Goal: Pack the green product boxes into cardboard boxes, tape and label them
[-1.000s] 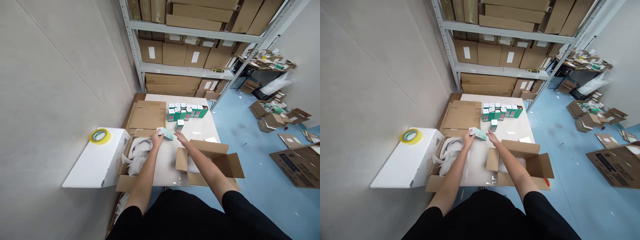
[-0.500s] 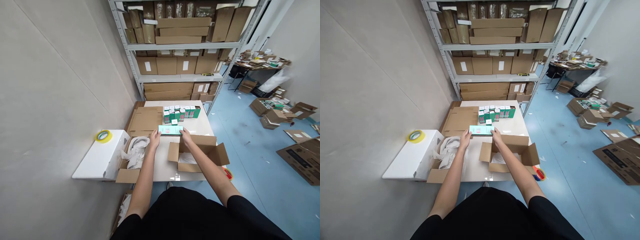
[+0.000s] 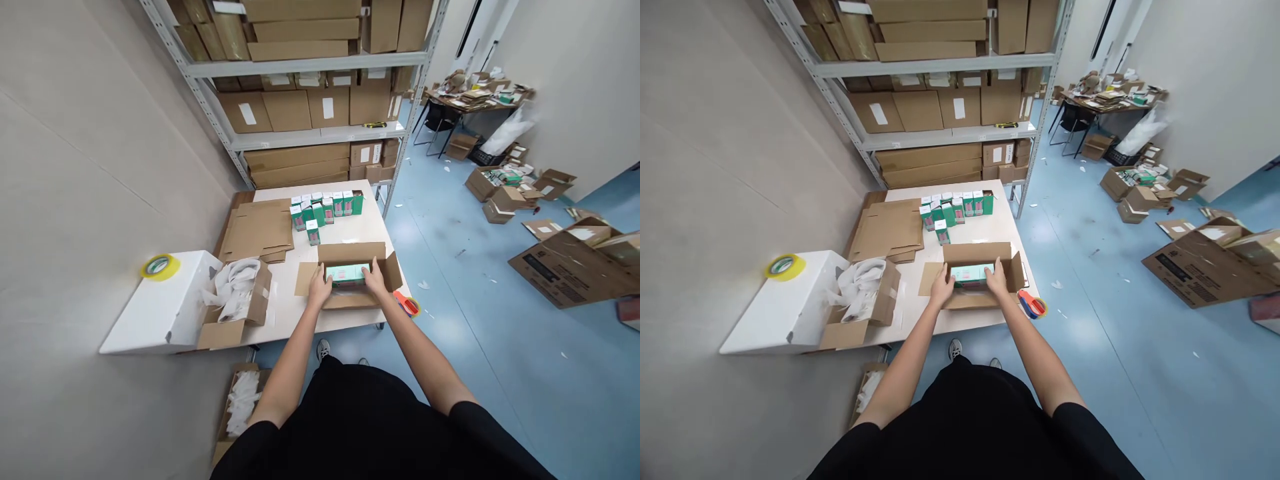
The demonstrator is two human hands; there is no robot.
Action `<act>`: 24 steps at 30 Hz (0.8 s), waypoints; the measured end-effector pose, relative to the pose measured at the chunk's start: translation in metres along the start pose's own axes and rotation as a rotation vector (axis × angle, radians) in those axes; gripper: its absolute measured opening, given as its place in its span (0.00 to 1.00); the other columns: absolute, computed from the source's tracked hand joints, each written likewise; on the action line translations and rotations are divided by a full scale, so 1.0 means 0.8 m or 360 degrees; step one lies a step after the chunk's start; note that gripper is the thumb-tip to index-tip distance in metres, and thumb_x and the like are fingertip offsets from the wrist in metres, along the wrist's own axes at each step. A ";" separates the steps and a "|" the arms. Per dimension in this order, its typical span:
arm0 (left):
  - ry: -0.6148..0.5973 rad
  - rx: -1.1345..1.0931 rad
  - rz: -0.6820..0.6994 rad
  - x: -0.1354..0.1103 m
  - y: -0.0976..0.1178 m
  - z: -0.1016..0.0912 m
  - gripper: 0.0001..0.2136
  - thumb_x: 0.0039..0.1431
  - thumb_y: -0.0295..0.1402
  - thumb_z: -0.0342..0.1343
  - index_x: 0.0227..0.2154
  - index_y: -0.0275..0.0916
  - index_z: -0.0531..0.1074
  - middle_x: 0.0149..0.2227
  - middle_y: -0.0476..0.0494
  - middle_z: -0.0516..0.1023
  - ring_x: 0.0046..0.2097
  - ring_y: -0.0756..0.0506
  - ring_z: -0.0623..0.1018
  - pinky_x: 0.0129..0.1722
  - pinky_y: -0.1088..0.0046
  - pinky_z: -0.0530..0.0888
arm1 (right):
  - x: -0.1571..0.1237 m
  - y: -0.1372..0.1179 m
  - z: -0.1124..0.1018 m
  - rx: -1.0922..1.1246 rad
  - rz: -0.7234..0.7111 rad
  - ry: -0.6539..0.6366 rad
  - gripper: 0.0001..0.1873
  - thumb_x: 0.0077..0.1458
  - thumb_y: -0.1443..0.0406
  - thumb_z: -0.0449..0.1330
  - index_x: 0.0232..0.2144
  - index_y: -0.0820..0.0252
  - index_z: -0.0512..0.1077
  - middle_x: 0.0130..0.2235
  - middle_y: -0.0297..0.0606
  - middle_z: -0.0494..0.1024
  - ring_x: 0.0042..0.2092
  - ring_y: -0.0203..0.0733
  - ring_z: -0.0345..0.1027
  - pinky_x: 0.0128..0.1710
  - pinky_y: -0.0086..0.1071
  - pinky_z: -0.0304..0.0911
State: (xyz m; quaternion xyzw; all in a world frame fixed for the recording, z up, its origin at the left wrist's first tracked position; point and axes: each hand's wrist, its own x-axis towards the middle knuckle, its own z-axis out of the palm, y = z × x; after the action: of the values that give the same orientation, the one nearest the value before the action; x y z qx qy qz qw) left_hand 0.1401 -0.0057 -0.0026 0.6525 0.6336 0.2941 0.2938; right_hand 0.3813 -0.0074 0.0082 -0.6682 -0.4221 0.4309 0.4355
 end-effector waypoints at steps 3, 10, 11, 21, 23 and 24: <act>-0.0283 0.0250 -0.0085 -0.018 -0.011 -0.001 0.36 0.52 0.53 0.68 0.62 0.42 0.75 0.70 0.32 0.66 0.76 0.29 0.53 0.73 0.45 0.52 | -0.007 0.013 -0.023 -0.0002 -0.0050 -0.0007 0.43 0.58 0.53 0.60 0.73 0.53 0.58 0.75 0.40 0.57 0.76 0.50 0.47 0.75 0.48 0.42; -0.0587 0.0448 -0.0006 -0.051 -0.028 -0.017 0.30 0.38 0.56 0.75 0.44 0.48 0.85 0.75 0.39 0.56 0.77 0.26 0.40 0.73 0.39 0.44 | -0.023 0.021 -0.012 0.0137 -0.0147 -0.0115 0.37 0.57 0.55 0.60 0.68 0.54 0.66 0.72 0.45 0.63 0.70 0.55 0.61 0.69 0.49 0.58; -0.0581 0.0464 -0.0025 -0.054 -0.028 -0.015 0.27 0.39 0.56 0.75 0.42 0.48 0.86 0.74 0.40 0.58 0.77 0.26 0.40 0.73 0.38 0.44 | -0.025 0.020 -0.004 0.0152 -0.0148 -0.0135 0.37 0.57 0.55 0.60 0.67 0.55 0.67 0.72 0.45 0.63 0.69 0.55 0.61 0.68 0.49 0.59; -0.0231 0.0510 -0.0008 -0.049 -0.046 0.007 0.16 0.51 0.53 0.72 0.31 0.46 0.85 0.65 0.41 0.73 0.76 0.26 0.50 0.73 0.39 0.47 | -0.037 -0.003 0.022 0.0174 -0.0177 -0.0149 0.33 0.56 0.56 0.61 0.64 0.53 0.70 0.74 0.43 0.59 0.69 0.54 0.60 0.68 0.48 0.59; -0.0209 0.0523 -0.0011 -0.044 -0.056 0.000 0.17 0.52 0.54 0.71 0.32 0.45 0.86 0.65 0.40 0.73 0.76 0.24 0.50 0.73 0.38 0.46 | -0.038 -0.013 0.023 0.0157 -0.0202 -0.0127 0.33 0.56 0.56 0.61 0.63 0.52 0.71 0.74 0.43 0.58 0.70 0.54 0.60 0.68 0.47 0.58; -0.0196 0.0533 -0.0020 -0.042 -0.062 -0.005 0.18 0.52 0.55 0.70 0.33 0.45 0.86 0.65 0.40 0.73 0.76 0.24 0.49 0.73 0.38 0.45 | -0.039 -0.019 0.025 0.0151 -0.0215 -0.0124 0.32 0.56 0.55 0.61 0.63 0.52 0.71 0.74 0.43 0.58 0.70 0.54 0.60 0.68 0.47 0.58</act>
State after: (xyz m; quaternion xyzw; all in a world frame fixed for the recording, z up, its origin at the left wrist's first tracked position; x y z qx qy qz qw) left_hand 0.1039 -0.0381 -0.0378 0.7052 0.6585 0.1421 0.2210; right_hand 0.3509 -0.0284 0.0237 -0.5995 -0.4620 0.4457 0.4781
